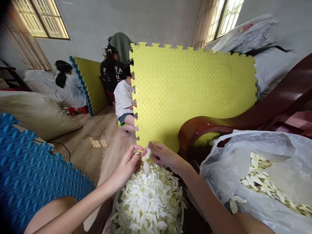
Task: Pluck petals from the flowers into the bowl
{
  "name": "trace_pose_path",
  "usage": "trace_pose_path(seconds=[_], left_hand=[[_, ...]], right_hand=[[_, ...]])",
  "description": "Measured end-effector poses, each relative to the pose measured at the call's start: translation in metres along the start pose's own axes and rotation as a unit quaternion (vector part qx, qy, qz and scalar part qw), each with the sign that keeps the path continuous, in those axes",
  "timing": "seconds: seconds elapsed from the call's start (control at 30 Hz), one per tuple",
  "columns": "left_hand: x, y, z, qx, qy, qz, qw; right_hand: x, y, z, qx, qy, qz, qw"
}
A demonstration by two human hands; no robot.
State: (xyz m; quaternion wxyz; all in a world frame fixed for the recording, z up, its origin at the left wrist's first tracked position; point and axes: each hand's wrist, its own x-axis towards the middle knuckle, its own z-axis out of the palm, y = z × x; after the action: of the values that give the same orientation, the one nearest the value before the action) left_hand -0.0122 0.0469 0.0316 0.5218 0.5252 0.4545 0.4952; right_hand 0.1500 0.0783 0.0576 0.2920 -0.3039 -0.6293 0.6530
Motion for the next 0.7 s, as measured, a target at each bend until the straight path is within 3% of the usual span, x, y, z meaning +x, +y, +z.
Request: trace_pose_path(seconds=[0.1,0.27,0.37,0.53,0.7], left_hand=[[-0.003,-0.003,0.004,-0.007,-0.019,-0.020,1.000],[-0.010,-0.006,0.006,-0.006,-0.029,-0.039,0.999],[-0.013,-0.009,0.005,0.033,-0.026,-0.013,0.999],[-0.011,-0.009,0.006,0.010,0.003,-0.049,0.999],[-0.008,-0.009,0.009,-0.015,0.008,-0.058,0.998]], right_hand=[[0.001,0.007,0.007,0.007,0.058,0.002,0.998],[-0.002,0.016,0.019,0.130,-0.001,0.037,0.991],[-0.004,0.020,0.022,0.156,0.016,0.046,0.987],[-0.005,0.028,0.031,0.168,0.020,0.027,0.985],[-0.002,0.032,0.035,0.203,0.079,0.029,0.976]])
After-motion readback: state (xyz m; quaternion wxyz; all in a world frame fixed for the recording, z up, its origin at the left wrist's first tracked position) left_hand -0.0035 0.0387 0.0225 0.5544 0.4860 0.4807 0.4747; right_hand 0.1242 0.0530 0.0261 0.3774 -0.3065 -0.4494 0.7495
